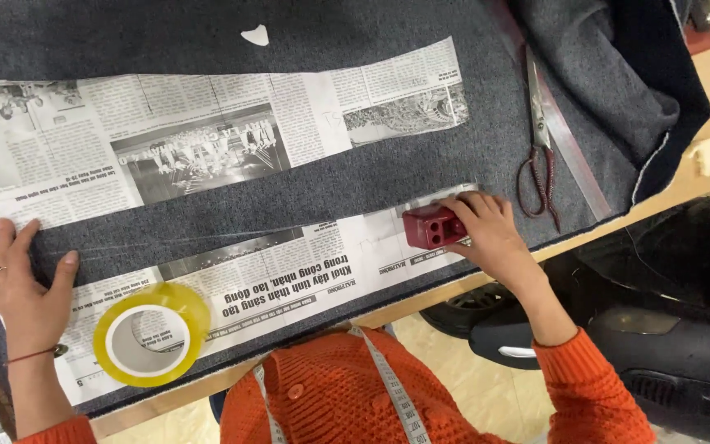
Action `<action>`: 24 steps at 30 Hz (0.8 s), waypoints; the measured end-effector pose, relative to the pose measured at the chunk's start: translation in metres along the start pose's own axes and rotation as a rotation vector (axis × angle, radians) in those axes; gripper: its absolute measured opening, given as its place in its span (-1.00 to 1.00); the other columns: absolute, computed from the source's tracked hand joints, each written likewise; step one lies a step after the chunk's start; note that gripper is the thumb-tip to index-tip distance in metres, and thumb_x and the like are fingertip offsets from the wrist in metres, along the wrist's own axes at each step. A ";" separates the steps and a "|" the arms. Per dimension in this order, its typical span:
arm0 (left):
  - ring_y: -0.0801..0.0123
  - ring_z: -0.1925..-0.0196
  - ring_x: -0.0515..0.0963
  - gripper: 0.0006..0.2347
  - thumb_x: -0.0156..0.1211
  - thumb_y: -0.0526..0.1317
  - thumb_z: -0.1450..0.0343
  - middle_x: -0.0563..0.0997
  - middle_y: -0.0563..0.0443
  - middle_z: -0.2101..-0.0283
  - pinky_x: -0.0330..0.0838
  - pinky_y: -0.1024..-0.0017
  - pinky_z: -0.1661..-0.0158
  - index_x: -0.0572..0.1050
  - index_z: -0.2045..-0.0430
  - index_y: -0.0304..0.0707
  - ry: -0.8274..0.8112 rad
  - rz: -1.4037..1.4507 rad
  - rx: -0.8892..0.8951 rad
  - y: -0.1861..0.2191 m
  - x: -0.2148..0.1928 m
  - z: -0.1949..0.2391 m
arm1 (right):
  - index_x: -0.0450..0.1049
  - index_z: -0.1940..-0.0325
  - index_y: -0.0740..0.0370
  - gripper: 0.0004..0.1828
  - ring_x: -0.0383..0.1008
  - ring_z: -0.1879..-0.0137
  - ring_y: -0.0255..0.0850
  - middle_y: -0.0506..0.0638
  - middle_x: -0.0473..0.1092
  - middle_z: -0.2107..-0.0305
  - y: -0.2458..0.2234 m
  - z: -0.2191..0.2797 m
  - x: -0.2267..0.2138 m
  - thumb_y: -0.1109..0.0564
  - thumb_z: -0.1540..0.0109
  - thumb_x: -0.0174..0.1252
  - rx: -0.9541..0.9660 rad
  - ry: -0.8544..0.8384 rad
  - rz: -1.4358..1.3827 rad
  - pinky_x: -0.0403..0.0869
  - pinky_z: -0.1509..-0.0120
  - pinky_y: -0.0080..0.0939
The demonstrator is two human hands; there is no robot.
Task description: Laying out newspaper patterns on fabric, securing them with weights, and marking the outlines with chalk and a ruler.
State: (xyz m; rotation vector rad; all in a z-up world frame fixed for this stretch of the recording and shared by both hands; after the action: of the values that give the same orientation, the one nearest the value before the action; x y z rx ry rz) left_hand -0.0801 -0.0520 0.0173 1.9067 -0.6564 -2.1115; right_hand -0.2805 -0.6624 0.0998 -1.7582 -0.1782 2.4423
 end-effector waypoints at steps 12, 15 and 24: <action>-0.37 -0.54 -0.20 -0.52 0.18 -0.23 -0.54 0.14 -0.33 -0.57 -0.39 -0.73 -0.13 0.31 -0.40 -0.25 0.015 0.003 0.033 -0.002 -0.002 0.000 | 0.35 -0.36 0.12 -0.25 0.41 -0.13 0.01 0.06 0.42 -0.10 0.003 -0.001 0.002 -0.03 -0.12 0.40 -0.136 0.096 0.059 0.29 -0.14 -0.02; -0.44 -0.53 -0.16 -0.53 0.18 -0.17 -0.51 0.14 -0.25 -0.56 -0.39 -0.75 -0.12 0.33 -0.36 -0.18 0.011 0.025 -0.017 0.005 -0.008 -0.002 | 0.34 -0.38 0.08 -0.19 0.42 -0.12 0.00 0.02 0.45 -0.06 0.009 -0.003 0.004 -0.11 -0.08 0.40 -0.136 0.018 0.125 0.31 -0.09 -0.02; -0.33 -0.55 -0.23 -0.55 0.13 -0.15 -0.53 0.12 -0.22 -0.55 -0.48 -0.69 -0.17 0.28 -0.37 -0.10 0.010 0.091 -0.023 0.018 -0.015 -0.001 | 0.43 -0.30 0.17 -0.27 0.46 0.13 -0.15 -0.03 0.51 0.19 -0.052 -0.077 -0.069 -0.32 -0.21 0.23 -0.305 0.067 -0.047 0.42 -0.04 -0.14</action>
State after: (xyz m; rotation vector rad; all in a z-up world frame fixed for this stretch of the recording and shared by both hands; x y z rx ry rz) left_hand -0.0798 -0.0607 0.0388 1.8384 -0.7007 -2.0435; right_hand -0.1838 -0.6216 0.1488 -1.9219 -0.6074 2.4219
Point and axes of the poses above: each hand's wrist, its own z-axis away from the middle knuckle, its own x-axis out of the palm, y = z × x, the point moved 3 cm from there along -z, towards the middle knuckle
